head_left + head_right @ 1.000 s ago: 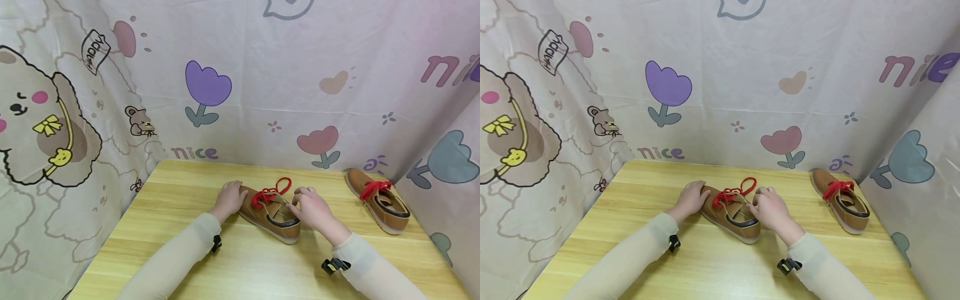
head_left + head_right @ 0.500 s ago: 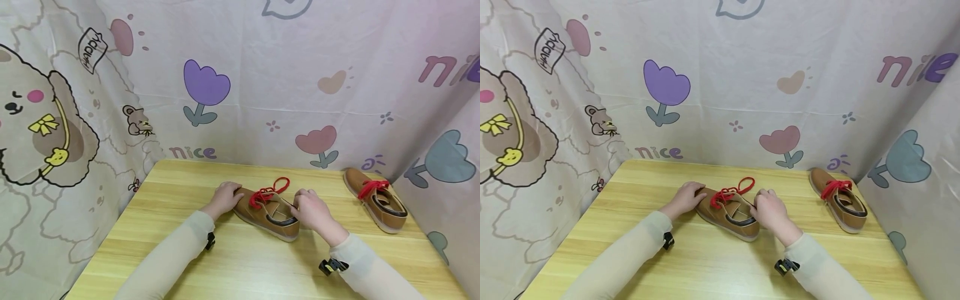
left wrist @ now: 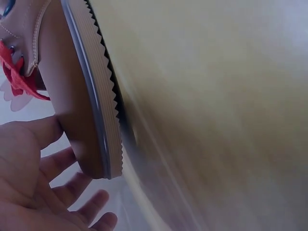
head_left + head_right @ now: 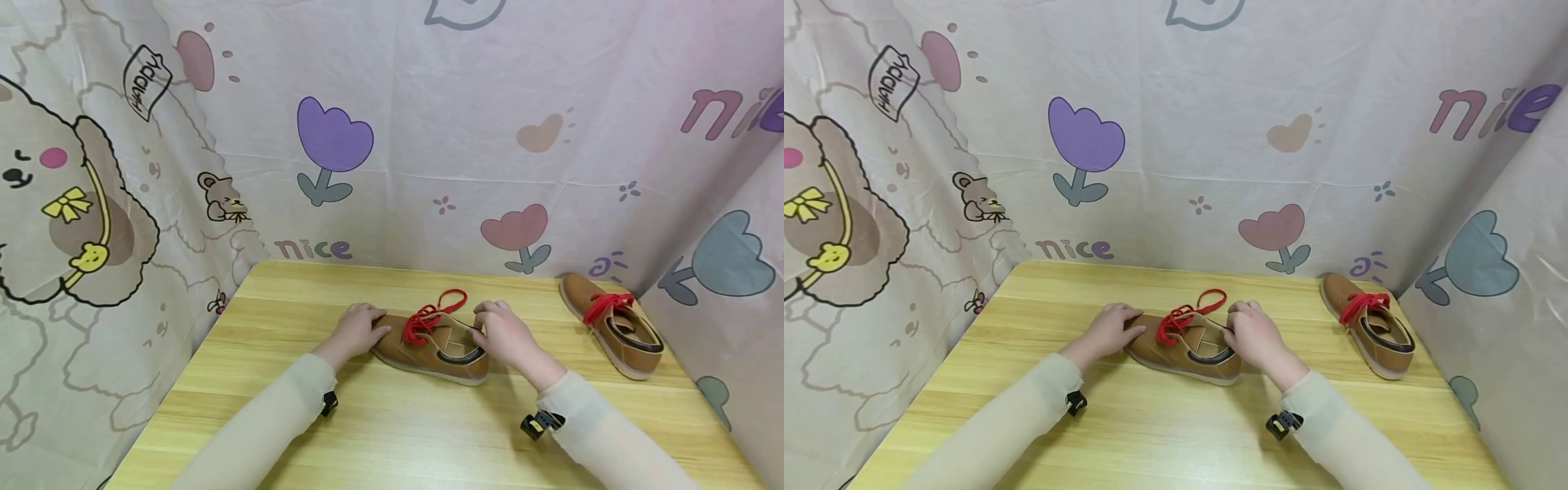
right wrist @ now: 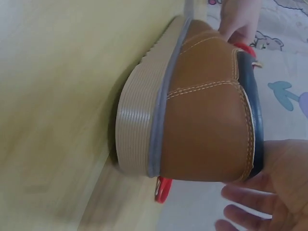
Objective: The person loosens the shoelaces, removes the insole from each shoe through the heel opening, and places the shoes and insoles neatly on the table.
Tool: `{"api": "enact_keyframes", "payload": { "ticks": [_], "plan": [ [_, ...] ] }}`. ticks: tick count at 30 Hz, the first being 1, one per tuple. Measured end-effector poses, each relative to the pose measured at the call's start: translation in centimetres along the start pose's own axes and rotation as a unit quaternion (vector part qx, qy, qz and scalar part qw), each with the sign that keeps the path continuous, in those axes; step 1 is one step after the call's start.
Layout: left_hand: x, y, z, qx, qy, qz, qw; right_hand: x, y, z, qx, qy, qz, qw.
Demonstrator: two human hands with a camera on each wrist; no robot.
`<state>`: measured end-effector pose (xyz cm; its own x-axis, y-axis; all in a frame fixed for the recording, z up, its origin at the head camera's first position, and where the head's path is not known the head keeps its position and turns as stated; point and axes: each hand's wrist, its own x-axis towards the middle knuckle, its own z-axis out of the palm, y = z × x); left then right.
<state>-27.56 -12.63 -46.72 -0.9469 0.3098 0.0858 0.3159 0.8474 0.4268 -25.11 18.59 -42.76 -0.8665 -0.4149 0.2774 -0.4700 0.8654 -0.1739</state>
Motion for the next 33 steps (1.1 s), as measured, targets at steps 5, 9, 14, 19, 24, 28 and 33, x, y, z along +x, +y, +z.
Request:
{"api": "enact_keyframes", "payload": {
  "ticks": [5, 9, 14, 19, 24, 28, 33],
  "plan": [
    [-0.8, 0.1, 0.0, 0.01, -0.007, -0.017, 0.9998, 0.4, 0.3, 0.2, 0.009, 0.002, -0.015, 0.9998],
    [-1.4, 0.3, 0.2, 0.028, -0.008, -0.026, 0.9992, 0.7, 0.4, 0.2, 0.014, 0.006, -0.024, 0.9996],
    [-1.8, 0.5, 0.3, 0.039, -0.01, -0.031, 0.9987, 0.8, 0.5, 0.3, 0.017, 0.006, -0.03, 0.9994],
    [-2.2, 0.5, 0.3, 0.031, -0.004, -0.032, 0.999, 0.9, 0.5, 0.4, 0.019, 0.006, -0.032, 0.9993],
    [-2.4, 0.6, 0.0, 0.028, -0.004, -0.037, 0.9989, 0.9, 0.5, 0.5, 0.019, 0.0, -0.032, 0.9993],
    [-2.4, 0.8, 0.0, 0.029, -0.004, -0.032, 0.9991, 0.9, 0.6, 0.6, 0.017, 0.004, -0.027, 0.9995],
    [-2.4, 0.8, 0.2, 0.028, -0.012, -0.034, 0.999, 0.7, 0.6, 0.6, 0.01, 0.01, -0.021, 0.9997]
  ]
}}
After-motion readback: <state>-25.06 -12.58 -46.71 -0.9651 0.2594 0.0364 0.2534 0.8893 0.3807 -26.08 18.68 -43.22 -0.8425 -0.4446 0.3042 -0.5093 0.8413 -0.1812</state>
